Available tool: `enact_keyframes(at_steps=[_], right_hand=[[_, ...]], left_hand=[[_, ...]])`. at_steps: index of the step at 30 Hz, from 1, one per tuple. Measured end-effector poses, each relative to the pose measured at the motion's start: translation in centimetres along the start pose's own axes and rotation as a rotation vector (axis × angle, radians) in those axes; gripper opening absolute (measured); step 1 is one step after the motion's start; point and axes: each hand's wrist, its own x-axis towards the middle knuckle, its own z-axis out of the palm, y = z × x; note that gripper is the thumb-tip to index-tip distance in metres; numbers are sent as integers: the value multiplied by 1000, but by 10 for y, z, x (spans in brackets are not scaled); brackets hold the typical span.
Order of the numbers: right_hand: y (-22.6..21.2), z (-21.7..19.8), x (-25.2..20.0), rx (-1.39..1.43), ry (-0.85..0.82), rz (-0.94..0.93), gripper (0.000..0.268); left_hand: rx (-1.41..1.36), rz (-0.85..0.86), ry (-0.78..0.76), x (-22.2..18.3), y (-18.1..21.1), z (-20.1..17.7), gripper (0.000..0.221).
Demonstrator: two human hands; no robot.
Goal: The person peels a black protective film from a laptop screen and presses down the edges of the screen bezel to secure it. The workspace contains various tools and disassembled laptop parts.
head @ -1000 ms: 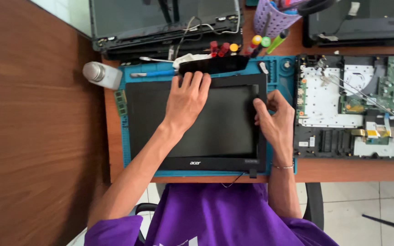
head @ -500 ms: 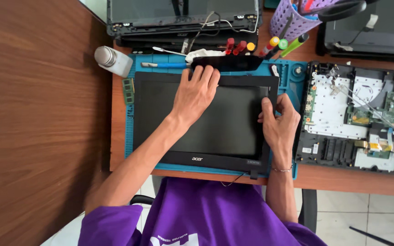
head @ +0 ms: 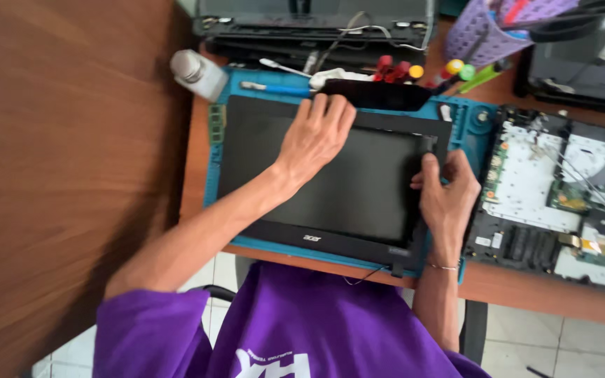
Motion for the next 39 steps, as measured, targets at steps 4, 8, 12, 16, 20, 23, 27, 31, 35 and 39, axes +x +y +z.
enact_keyframes(at_steps=[4, 8, 12, 16, 20, 23, 27, 31, 35, 39], right_hand=[[5, -1, -1, 44, -9, -10, 28], [9, 1, 1, 69, -2, -4, 26], [12, -2, 2, 54, -17, -2, 25], [12, 0, 2, 111, -26, -22, 25], [10, -1, 1, 108, -25, -37, 26], [8, -2, 0, 102, -25, -15, 26], [9, -2, 1, 93, -27, -17, 28], [10, -1, 1, 111, -28, -17, 28], [10, -1, 1, 111, -30, -42, 29], [9, 0, 2, 95, -21, -20, 28]], left_hand=[[-12, 56, 70, 0, -5, 2, 26], [-24, 8, 81, -6, -8, -4, 31], [-22, -30, -32, -13, -22, -10, 35], [-60, -37, -64, -23, -43, -14, 32], [-79, -94, -141, -35, -59, -13, 34], [-37, -113, -121, -45, -71, -13, 30], [-105, -137, -51, -51, -82, -6, 37], [-128, -144, -84, -53, -88, 3, 43], [-101, -142, -50, -54, -93, 7, 53], [-122, -189, -45, -53, -93, 9, 63]])
